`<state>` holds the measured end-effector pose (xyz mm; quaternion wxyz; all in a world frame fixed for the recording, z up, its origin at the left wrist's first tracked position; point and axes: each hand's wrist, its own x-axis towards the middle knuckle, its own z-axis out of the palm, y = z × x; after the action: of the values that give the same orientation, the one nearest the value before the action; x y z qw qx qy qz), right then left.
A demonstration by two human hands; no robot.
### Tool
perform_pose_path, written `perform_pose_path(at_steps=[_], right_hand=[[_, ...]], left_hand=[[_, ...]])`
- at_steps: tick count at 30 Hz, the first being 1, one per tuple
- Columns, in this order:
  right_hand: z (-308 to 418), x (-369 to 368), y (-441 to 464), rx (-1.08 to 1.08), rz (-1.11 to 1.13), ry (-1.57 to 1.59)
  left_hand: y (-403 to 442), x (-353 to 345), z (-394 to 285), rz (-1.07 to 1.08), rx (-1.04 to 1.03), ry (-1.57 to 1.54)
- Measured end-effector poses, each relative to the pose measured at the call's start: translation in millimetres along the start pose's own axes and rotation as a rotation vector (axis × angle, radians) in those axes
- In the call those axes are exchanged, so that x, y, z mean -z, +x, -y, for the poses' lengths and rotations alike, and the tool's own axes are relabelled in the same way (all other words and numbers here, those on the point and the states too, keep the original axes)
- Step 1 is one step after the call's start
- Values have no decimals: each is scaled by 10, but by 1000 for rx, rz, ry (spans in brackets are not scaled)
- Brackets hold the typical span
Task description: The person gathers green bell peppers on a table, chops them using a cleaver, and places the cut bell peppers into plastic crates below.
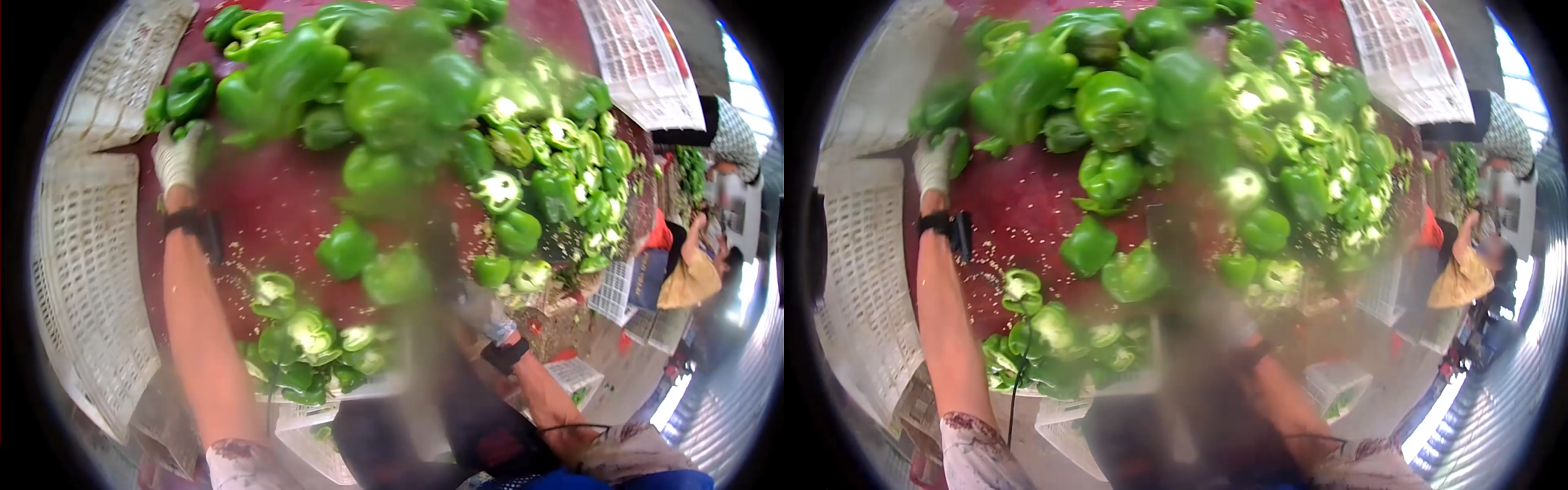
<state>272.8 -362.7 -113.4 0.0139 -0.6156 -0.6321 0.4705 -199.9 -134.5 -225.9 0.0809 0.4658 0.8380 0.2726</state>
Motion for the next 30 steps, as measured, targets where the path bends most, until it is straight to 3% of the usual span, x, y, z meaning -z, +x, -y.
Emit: perform_pose_path(at_steps=[1, 4, 5, 7, 10, 12, 14, 15, 16, 18, 19, 20, 21, 24, 25, 28, 30], right_hand=[[-60, 42, -85, -35, 37, -84], [-259, 190, -426, -93, 53, -193], [-244, 235, -550, -67, 0, -130], [-150, 200, -651, 32, -94, 19], [-12, -96, -619, 221, -179, 295], [0, -188, -424, 3, -178, -7], [254, -159, -294, -179, -240, -319], [173, -186, -326, -141, -274, 6], [34, -340, -391, -64, -294, -144], [-323, -856, -368, 96, -338, -443], [-197, -976, -291, 128, -458, -179], [-124, -1025, -276, 182, -504, -383], [88, -919, -257, 204, -458, -389], [594, -545, -290, 190, -207, -20], [477, -757, -264, 162, -244, 174], [133, -1279, -175, 71, -380, 737], [-100, -1233, -223, 42, -406, 713]], left_hand=[[-44, 38, -8, 148, 6, -78], [-421, 24, 33, 145, 34, 44], [-597, 88, -76, 171, 156, -49], [-886, 100, -28, 187, 189, -407], [-1332, 338, -398, 231, 229, -361], [-1609, 333, -571, 172, 192, -429], [-1909, 664, -1439, 223, 284, -325], [-2020, 548, -1337, 308, 38, -192], [-2222, 480, -1331, 286, -143, -288], [-2408, 497, -1486, 448, -327, -79], [-2441, 513, -1534, 532, -242, -74], [-2462, 514, -1494, 533, -226, -44], [-2441, 519, -1387, 533, -211, -16], [-2370, 677, -1249, 453, -168, 169], [-2340, 779, -1293, 431, -91, 189], [-2369, 904, -1323, 272, -183, 37], [-2515, 756, -1554, 277, -253, -139]])
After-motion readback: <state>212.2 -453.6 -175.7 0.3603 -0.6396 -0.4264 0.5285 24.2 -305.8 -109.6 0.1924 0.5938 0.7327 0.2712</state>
